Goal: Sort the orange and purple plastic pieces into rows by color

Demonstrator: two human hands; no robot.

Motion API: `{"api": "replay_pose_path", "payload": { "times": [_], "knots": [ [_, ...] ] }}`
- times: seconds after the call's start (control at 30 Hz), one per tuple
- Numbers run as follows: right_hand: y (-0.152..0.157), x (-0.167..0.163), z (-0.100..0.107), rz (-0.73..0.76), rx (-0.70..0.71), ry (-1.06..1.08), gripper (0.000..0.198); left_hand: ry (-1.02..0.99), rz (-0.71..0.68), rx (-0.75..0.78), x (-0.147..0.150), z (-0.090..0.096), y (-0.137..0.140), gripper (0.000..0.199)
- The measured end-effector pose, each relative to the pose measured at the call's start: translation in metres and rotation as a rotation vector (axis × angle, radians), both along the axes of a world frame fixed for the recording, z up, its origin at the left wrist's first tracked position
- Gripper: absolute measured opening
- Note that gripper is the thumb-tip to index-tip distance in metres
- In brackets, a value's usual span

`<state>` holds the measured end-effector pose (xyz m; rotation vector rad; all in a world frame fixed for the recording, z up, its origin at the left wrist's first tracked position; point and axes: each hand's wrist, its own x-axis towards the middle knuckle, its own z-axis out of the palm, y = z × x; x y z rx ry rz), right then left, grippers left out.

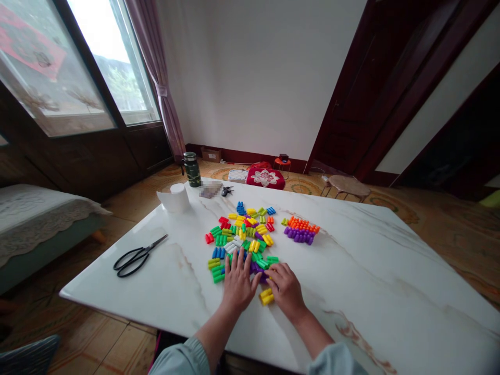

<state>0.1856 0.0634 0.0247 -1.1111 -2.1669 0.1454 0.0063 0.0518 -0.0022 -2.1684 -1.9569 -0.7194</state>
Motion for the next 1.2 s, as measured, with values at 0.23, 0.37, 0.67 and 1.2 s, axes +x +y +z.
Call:
{"api": "replay_pose_path", "payload": {
  "times": [0.23,0.37,0.67,1.2],
  "knots": [
    [0.003,-0.024,0.004,-0.138,-0.034,-0.218,0.046,0.022,-0.001,-0.003,0.0,0.0,0.0,0.056],
    [0.002,-0.035,0.009,-0.147,-0.051,-0.297,0.039,0.03,0.001,-0.013,-0.001,-0.001,0.001,0.055],
    [0.006,-0.018,0.003,0.058,-0.072,-0.256,0.037,0.04,0.008,-0.022,-0.002,-0.002,0.001,0.057],
    [0.068,0.061,-0.018,-0.441,-0.592,0.952,0.046,0.036,-0.005,0.016,-0.003,-0.01,0.003,0.062]
  ]
}}
